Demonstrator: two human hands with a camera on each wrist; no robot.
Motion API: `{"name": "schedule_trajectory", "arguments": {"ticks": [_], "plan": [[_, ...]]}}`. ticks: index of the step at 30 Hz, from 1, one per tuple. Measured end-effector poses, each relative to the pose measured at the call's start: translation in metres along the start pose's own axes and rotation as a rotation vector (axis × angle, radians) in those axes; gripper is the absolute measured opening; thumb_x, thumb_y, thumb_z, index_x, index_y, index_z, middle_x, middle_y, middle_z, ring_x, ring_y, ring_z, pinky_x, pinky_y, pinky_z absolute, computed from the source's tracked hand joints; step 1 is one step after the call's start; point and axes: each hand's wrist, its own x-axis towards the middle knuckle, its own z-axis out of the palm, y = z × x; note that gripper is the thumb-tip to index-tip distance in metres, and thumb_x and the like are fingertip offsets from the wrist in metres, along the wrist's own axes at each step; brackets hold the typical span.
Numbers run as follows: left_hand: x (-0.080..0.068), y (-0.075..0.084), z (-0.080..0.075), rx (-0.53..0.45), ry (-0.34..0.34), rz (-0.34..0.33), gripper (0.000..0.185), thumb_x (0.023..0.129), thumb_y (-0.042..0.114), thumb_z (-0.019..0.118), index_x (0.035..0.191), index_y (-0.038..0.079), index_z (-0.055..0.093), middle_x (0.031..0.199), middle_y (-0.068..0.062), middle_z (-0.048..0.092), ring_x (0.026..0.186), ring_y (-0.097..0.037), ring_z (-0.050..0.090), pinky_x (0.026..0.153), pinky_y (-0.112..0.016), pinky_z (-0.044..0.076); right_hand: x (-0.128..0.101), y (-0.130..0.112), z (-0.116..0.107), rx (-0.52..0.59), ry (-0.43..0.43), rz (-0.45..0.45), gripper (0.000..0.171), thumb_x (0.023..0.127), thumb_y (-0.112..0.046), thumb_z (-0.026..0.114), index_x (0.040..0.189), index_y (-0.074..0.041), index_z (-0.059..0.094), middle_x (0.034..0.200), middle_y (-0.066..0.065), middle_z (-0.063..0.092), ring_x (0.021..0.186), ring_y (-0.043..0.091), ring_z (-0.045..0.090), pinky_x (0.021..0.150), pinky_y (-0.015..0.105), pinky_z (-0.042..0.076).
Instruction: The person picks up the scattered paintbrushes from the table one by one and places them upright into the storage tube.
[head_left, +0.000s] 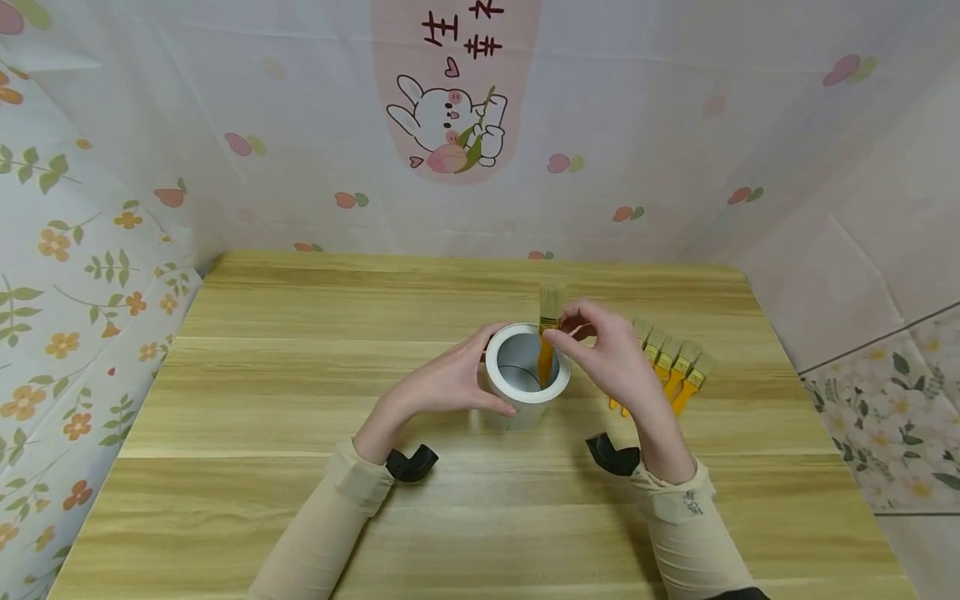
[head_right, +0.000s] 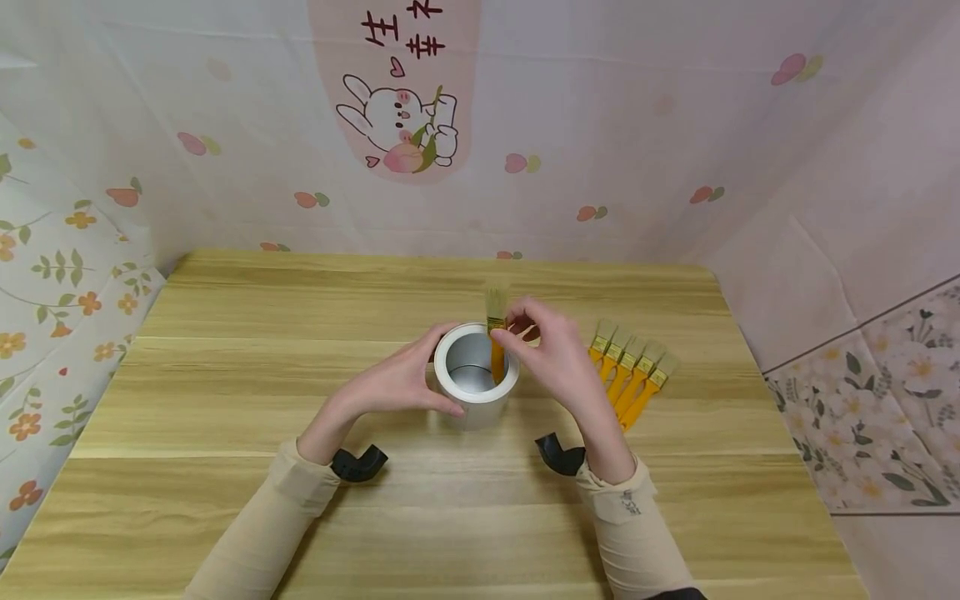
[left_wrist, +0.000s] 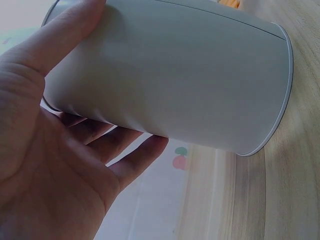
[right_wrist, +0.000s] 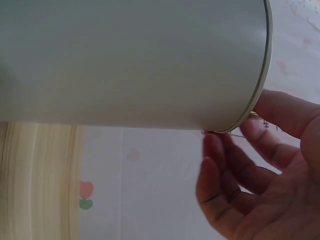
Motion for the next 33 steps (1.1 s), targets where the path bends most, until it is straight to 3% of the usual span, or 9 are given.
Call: {"name": "schedule_trajectory", "arguments": {"ticks": [7, 12, 17, 21, 26, 28, 33], "plan": [[-0.001, 0.0, 0.0, 0.006, -0.004, -0.018, 0.105, 0.073, 0.029, 0.095, 0.155, 0.02, 0.03, 0.145, -0.007, 0.051, 0.134, -0.032, 0.054, 0.113, -0.047, 0.045, 0.001, 0.004, -0.001, -0.009, -0.067, -0.042, 0.013, 0.095, -0.013, 0.074, 0.105, -0.008, 0.068, 0.103, 0.007, 0.072, 0.101, 0.026, 0.07, 0.089, 0.046, 0.057], [-0.001, 0.002, -0.001, 0.043, 0.002, -0.06, 0.109, 0.073, 0.034, 0.095, 0.157, 0.018, 0.027, 0.143, -0.003, 0.052, 0.135, -0.024, 0.054, 0.114, -0.046, 0.045, 0.0, 0.007, -0.01, -0.006, -0.053, 0.013, 0.018, 0.098, -0.016, 0.071, 0.114, -0.007, 0.069, 0.11, 0.01, 0.072, 0.102, 0.026, 0.069, 0.09, 0.044, 0.057], [-0.001, 0.003, -0.001, 0.054, 0.006, -0.086, 0.11, 0.073, 0.033, 0.095, 0.158, 0.017, 0.027, 0.145, -0.002, 0.051, 0.137, -0.022, 0.052, 0.116, -0.047, 0.044, -0.003, 0.017, -0.028, 0.008, -0.016, 0.107, 0.03, 0.102, -0.023, 0.065, 0.126, -0.006, 0.064, 0.12, 0.013, 0.069, 0.107, 0.026, 0.067, 0.088, 0.021, 0.053], [-0.001, 0.003, 0.0, 0.061, 0.001, -0.101, 0.113, 0.073, 0.033, 0.095, 0.159, 0.016, 0.025, 0.146, -0.002, 0.049, 0.139, -0.022, 0.051, 0.117, -0.047, 0.043, -0.007, 0.03, -0.038, 0.026, 0.033, 0.139, 0.033, 0.103, -0.022, 0.063, 0.13, -0.003, 0.062, 0.121, 0.016, 0.067, 0.099, 0.02, 0.066, 0.08, 0.009, 0.05], [-0.002, 0.005, -0.001, 0.063, 0.0, -0.109, 0.115, 0.073, 0.033, 0.095, 0.16, 0.015, 0.023, 0.148, -0.004, 0.048, 0.139, -0.023, 0.05, 0.117, -0.047, 0.042, -0.013, 0.05, -0.045, 0.053, 0.055, 0.179, 0.034, 0.104, -0.018, 0.061, 0.133, 0.0, 0.059, 0.118, 0.021, 0.064, 0.086, 0.002, 0.062, 0.074, 0.014, 0.057], [-0.002, 0.005, -0.001, 0.063, -0.001, -0.112, 0.115, 0.073, 0.033, 0.095, 0.161, 0.015, 0.023, 0.149, -0.004, 0.048, 0.139, -0.023, 0.05, 0.117, -0.047, 0.042, -0.016, 0.058, -0.048, 0.051, 0.045, 0.21, 0.037, 0.105, -0.019, 0.06, 0.136, 0.0, 0.057, 0.119, 0.022, 0.063, 0.086, 0.001, 0.062, 0.073, 0.015, 0.058], [-0.002, 0.004, -0.001, 0.075, 0.0, -0.114, 0.116, 0.072, 0.036, 0.095, 0.16, 0.016, 0.023, 0.148, -0.004, 0.048, 0.139, -0.023, 0.05, 0.116, -0.048, 0.043, -0.02, 0.077, -0.054, 0.007, 0.029, 0.317, 0.042, 0.106, -0.023, 0.056, 0.143, -0.002, 0.051, 0.122, 0.024, 0.061, 0.094, 0.021, 0.067, 0.073, 0.022, 0.061]]}}
